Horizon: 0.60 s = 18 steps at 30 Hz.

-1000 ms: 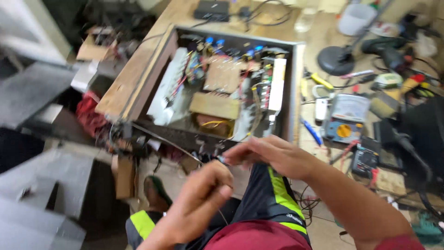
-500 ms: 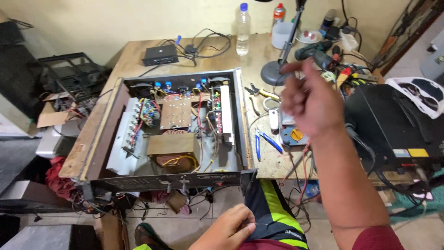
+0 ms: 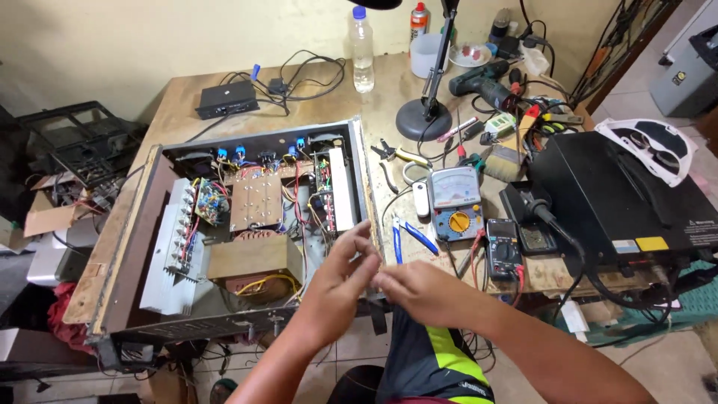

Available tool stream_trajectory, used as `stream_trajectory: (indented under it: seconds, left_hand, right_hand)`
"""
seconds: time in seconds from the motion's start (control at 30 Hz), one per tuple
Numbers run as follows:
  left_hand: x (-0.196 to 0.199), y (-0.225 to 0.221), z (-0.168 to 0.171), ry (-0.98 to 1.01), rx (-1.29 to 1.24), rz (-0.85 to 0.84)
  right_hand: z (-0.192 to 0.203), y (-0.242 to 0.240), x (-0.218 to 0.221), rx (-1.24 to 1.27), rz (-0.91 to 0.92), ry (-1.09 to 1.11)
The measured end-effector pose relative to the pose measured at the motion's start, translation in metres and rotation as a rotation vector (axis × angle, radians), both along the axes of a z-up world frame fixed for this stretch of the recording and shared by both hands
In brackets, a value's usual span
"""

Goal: Repairing an electronic device by stripping wires and soldering them to internal components.

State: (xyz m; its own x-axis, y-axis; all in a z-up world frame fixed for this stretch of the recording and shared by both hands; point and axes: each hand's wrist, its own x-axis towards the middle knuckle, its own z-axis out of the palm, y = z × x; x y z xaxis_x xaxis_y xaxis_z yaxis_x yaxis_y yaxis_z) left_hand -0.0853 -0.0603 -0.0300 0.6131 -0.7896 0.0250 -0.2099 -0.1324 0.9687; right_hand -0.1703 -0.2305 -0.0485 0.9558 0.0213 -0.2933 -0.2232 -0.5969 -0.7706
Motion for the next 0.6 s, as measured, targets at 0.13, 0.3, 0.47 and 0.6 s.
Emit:
stream_trajectory:
  seconds: [0.13, 0.3, 0.47, 0.6]
  left_hand:
    - [0.013, -0.008, 0.015, 0.300, -0.272, -0.070]
    - [0.030, -0.014, 0.005, 0.124, -0.354, -0.061]
    - [0.071, -0.024, 0.020, 0.282, -0.087, 0.209]
    - [0.094, -0.026, 0.044, 0.458, -0.008, 0.233]
  right_hand:
    - [0.005, 0.000, 0.016, 0.102, 0.202, 0.062]
    - [0.034, -0.012, 0.050, 0.050, 0.355, 0.186]
    - [0.083, -0.107, 0.111, -0.142, 0.008, 0.260]
    - [0.051, -0.198, 0.190, -0.156, -0.611, 0.053]
